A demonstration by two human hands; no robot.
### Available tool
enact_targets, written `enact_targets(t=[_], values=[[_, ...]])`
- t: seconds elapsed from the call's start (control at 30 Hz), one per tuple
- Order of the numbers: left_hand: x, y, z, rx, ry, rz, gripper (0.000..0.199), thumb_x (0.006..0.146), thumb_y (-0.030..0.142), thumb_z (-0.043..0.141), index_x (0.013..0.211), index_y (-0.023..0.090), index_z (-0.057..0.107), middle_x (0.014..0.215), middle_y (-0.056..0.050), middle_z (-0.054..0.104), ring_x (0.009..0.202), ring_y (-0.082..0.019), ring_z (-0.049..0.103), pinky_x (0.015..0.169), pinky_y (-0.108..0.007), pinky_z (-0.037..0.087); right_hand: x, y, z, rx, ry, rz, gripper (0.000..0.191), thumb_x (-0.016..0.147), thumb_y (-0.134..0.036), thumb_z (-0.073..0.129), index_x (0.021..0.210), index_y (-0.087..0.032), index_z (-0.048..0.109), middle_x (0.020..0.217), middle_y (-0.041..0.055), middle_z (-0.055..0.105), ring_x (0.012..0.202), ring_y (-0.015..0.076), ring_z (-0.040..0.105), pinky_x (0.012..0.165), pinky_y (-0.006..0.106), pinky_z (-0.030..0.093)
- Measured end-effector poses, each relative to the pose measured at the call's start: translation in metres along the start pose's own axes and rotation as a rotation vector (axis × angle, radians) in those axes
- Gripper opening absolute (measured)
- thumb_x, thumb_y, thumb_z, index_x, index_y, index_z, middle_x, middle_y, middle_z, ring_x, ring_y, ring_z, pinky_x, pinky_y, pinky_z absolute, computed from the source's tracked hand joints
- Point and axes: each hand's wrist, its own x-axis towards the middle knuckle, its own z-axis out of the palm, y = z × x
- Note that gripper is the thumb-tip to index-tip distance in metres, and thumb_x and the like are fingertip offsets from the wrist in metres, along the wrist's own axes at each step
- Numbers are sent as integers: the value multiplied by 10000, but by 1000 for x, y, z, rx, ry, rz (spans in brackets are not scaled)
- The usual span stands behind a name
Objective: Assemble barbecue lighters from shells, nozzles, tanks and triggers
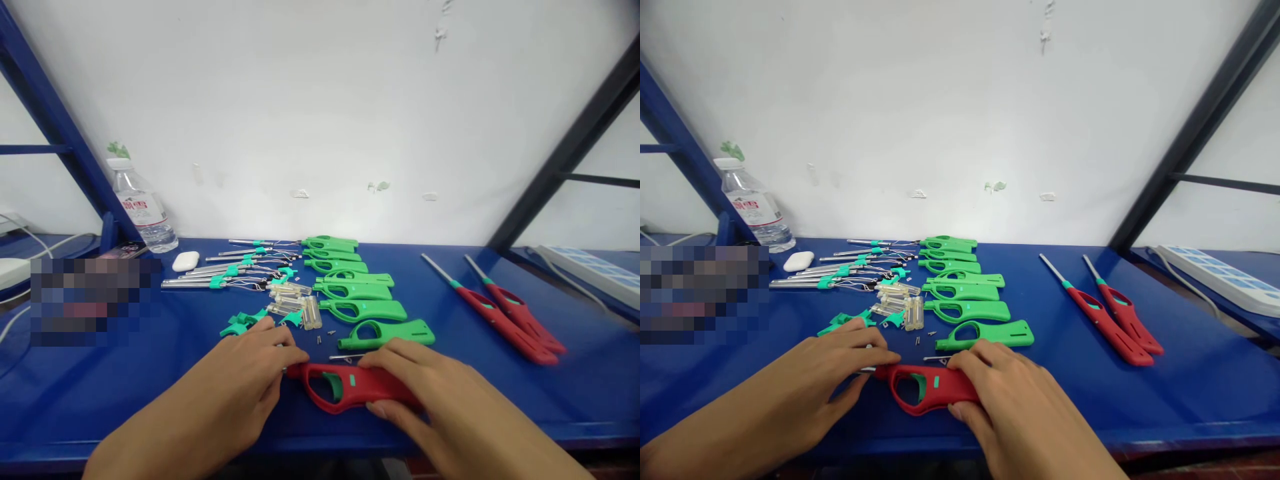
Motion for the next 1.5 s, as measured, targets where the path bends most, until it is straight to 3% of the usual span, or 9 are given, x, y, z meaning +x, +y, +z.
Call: enact_targets(t=[0.33,0.53,0.87,1.07,1.2,1.37,1.5], values=[[10,-11,10,28,-49,48,322,1028,133,539,1178,346,728,1139,10,706,1046,-220,636,869,-346,431,1,-4,0,8,20,12,255,886,-132,732,1090,-283,752,1076,40,785,943,247,771,801,318,596],[11,-15,14,-12,-54,24,288,1049,160,535,1170,344,719,1139,12,701,1065,-211,638,886,-339,426,5,-5,3,11,-93,97,351,857,-102,742,1161,-277,751,1158,61,766,1006,303,765,863,412,606],[12,-7,10,-23,-71,2,299,1014,117,534,1065,316,752,1059,7,704,967,-198,654,825,-329,427,5,-1,2,50,-8,29,241,888,-133,752,1041,-313,800,1006,6,777,802,205,763,743,289,572],[16,-5,16,-36,-56,-43,333,986,97,487,972,283,764,1007,-26,712,918,-221,648,788,-347,417,7,-4,12,53,-66,149,241,876,-111,757,1009,-298,829,1028,35,786,945,289,769,839,391,572],[16,1,17,-14,-46,-85,322,979,100,497,937,274,765,992,-26,720,878,-226,652,772,-354,411,8,-2,12,109,-89,176,224,879,-144,771,1019,-314,815,1027,6,783,944,282,756,822,398,547],[8,11,10,-16,-33,-94,349,1029,74,465,1013,285,743,1077,-16,709,971,-222,660,791,-341,416,11,-3,6,133,-135,254,233,856,-148,789,1038,-294,786,1090,9,778,1019,306,743,868,436,532],[7,9,13,87,-27,-36,395,980,-12,437,1093,276,682,1142,-28,685,1084,-259,623,830,-363,419,11,-11,1,127,-179,293,248,881,-62,699,1059,-235,699,1158,49,747,1071,309,715,923,470,521]])
